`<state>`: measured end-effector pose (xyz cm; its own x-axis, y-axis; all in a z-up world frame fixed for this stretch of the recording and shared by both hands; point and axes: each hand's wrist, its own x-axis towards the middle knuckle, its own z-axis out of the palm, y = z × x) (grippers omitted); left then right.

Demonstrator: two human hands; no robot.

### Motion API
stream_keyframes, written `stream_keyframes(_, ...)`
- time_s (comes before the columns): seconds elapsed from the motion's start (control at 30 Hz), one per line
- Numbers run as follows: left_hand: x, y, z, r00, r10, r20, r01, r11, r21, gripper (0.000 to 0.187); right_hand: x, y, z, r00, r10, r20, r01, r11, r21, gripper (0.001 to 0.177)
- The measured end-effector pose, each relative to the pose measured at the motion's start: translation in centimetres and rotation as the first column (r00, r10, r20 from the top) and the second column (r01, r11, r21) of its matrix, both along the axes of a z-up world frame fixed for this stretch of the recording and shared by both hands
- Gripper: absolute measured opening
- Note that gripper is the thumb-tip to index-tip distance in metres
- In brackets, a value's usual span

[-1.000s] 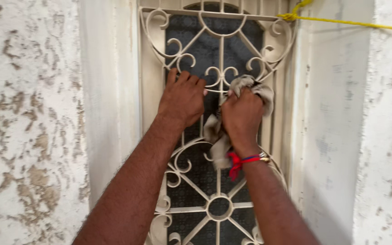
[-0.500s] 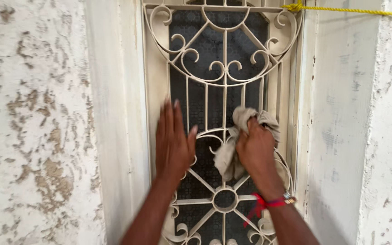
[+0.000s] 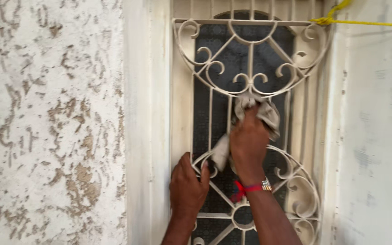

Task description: The person cleans a metal window grille by wiping the frame and decorative elements with a cloth while using water from a bucket.

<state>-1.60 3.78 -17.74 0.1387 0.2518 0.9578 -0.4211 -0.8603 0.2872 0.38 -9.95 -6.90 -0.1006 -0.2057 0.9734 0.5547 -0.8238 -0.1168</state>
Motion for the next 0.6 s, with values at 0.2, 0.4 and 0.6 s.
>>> stream_keyframes(0.2,-0.8,0.0,0.1,0.996,-0.02,-0.083,0.018,1.0,-0.013,0.051,-3.8,-2.4,-0.4,0.754,-0.053,-0.654,-0.036,0.992,-0.121,0.038)
stream_keyframes(0.4,-0.4,0.2,-0.3,0.999,0.002,-0.033,-0.001,1.0,0.015,0.053,-4.9,-2.7,-1.7,0.993,0.003,-0.122,-0.044,0.941,-0.336,0.055)
stream_keyframes(0.6,-0.7,0.1,-0.1,0.998,-0.048,-0.042,0.048,0.999,-0.007,0.052,-0.1,3.1,-0.5,0.966,-0.24,-0.093,0.199,0.925,-0.323,0.011)
